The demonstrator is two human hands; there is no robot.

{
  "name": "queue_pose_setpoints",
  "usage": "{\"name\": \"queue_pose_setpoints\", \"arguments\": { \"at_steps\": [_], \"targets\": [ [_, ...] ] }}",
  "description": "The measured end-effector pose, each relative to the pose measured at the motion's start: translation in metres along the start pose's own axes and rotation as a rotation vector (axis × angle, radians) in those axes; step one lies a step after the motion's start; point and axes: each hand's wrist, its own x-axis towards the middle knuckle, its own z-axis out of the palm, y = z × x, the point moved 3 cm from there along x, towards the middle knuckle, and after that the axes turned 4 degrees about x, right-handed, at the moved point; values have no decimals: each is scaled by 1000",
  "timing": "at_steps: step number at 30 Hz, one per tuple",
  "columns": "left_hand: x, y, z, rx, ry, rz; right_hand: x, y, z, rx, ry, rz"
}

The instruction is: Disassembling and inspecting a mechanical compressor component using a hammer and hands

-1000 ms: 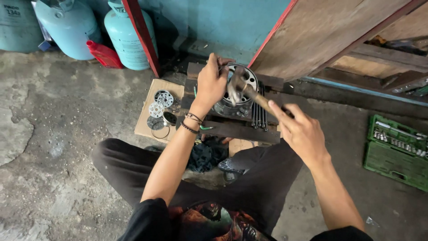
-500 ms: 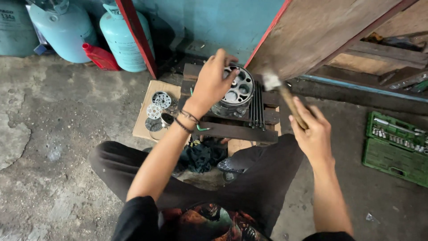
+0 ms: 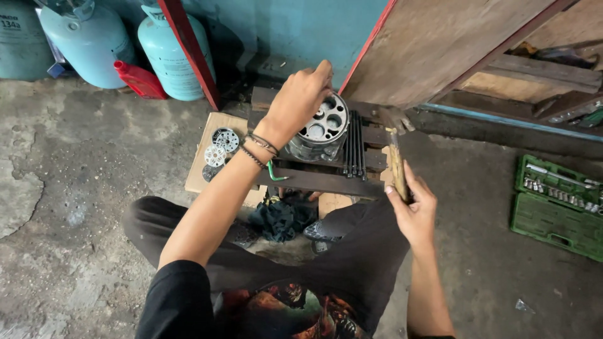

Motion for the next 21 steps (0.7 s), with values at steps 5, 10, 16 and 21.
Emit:
{"name": "queue_pose_setpoints", "arguments": {
  "at_steps": [5, 10, 16, 21],
  "targets": [
    [3, -3, -3, 80, -137, 28, 2, -16, 3, 281, -16, 151],
    [1, -11, 1, 198, -122, 169, 3, -14, 9, 356, -28, 169],
    [3, -12, -2, 192, -140, 200, 0, -11, 16, 392, -38, 242],
    [6, -3, -15, -135, -148, 144, 10, -28, 18, 563, -96, 330]
  ]
}}
